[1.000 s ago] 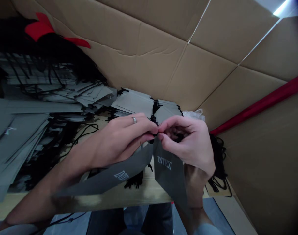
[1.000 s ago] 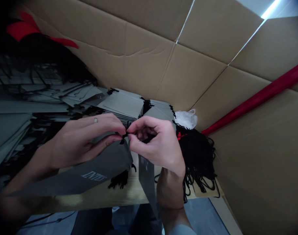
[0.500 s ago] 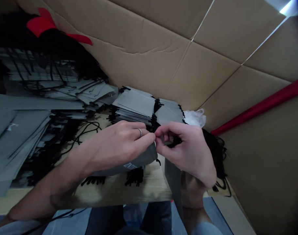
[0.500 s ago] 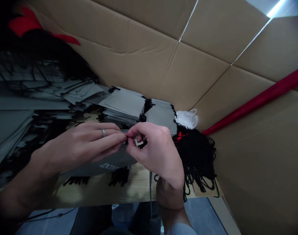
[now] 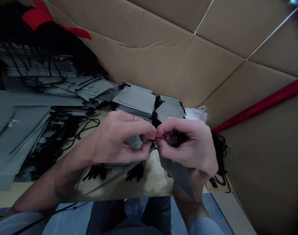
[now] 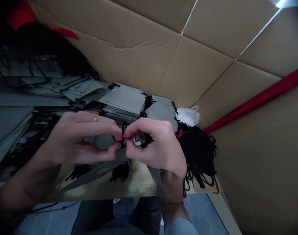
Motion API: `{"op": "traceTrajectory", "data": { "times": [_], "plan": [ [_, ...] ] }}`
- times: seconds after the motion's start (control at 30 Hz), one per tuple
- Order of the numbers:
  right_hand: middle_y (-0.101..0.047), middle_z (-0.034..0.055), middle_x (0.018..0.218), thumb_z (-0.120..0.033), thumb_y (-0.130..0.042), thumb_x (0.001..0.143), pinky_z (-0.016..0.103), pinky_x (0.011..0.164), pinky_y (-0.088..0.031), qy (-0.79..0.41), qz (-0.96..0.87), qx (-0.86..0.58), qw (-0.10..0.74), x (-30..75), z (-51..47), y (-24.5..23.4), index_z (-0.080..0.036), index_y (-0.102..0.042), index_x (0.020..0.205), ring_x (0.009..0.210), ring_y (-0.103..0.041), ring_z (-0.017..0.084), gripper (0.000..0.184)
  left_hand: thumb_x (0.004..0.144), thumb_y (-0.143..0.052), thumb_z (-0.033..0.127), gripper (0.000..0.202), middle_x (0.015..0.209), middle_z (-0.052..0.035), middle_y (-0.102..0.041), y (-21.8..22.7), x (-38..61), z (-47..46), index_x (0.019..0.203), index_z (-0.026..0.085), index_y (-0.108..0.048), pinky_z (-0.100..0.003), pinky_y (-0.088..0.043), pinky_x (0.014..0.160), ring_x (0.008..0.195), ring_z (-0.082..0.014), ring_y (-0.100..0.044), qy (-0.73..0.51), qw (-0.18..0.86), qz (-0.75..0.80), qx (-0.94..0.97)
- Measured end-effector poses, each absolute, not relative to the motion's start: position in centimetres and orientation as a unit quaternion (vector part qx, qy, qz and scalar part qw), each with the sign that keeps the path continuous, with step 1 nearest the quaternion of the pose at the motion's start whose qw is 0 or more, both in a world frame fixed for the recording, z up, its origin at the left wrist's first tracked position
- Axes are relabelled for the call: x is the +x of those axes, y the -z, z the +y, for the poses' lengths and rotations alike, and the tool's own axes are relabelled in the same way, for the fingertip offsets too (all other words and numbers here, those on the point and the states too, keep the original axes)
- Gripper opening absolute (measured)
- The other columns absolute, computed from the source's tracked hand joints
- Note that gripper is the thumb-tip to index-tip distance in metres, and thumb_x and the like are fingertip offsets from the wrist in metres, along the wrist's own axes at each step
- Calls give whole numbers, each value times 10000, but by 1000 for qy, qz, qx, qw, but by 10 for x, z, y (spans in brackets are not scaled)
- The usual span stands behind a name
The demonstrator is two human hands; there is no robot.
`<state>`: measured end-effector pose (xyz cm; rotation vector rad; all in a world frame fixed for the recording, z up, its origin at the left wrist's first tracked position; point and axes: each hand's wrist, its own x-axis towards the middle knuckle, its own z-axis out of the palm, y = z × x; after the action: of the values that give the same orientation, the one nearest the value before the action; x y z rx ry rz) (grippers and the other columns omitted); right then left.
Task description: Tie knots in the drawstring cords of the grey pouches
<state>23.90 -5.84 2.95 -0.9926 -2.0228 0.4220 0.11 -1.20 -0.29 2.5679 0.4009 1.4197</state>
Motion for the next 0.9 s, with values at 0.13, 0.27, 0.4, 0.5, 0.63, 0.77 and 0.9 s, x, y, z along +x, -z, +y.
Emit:
{"op": "traceTrajectory", "data": {
  "times": [0.13,0.27,0.4,0.5,0.63,0.77,0.9],
  "plan": [
    [-745,-44,742,-72,-751,817,280,587,-526,-242,-780,-401,415,237,-54,-30,-257,-802,846,633,-612,125,194,940,-772,155,125,739,52,-789,-2,3,-9,942,269,-721,-242,-583,572,575,-118,-697,-482,148,129,854],
    [-747,-20,736,-84,-766,802,279,546,-522,-319,-747,-405,419,235,-52,-30,-253,-816,834,623,-619,136,179,890,-783,148,138,724,54,-791,-2,3,-9,911,272,-724,-234,-543,503,528,-103,-657,-490,176,134,843],
    [-745,-17,702,-115,-802,791,265,493,-517,-396,-719,-400,407,234,-48,-32,-251,-814,810,574,-615,134,139,861,-780,160,132,738,40,-801,1,2,-8,896,273,-722,-252,-526,492,529,-107,-642,-496,212,127,833],
    [-749,-22,704,-131,-808,792,244,499,-522,-407,-714,-393,412,233,-45,-32,-232,-819,812,579,-625,124,104,869,-777,154,140,737,45,-791,1,1,-6,888,271,-703,-246,-516,509,555,-106,-649,-491,221,121,834],
    [-765,-16,747,-95,-793,816,258,545,-539,-329,-720,-425,439,231,-47,-28,-233,-832,848,613,-638,123,147,958,-759,158,113,783,49,-783,-1,-1,-9,961,261,-711,-243,-544,599,608,-109,-666,-475,109,158,859],
    [-750,-33,759,-85,-771,863,292,622,-568,-181,-754,-438,455,229,-57,-26,-244,-815,892,646,-643,131,168,1098,-693,140,95,938,-12,-835,0,-2,-16,1062,223,-722,-273,-639,768,796,-158,-789,-442,-26,168,881],
    [-783,-6,832,-73,-748,949,325,708,-621,-71,-786,-419,448,230,-63,-26,-260,-795,935,704,-677,157,193,1136,-653,87,161,993,-72,-866,1,1,-20,1014,182,-698,-301,-680,760,889,-201,-847,-456,-99,138,873]
  ]
}}
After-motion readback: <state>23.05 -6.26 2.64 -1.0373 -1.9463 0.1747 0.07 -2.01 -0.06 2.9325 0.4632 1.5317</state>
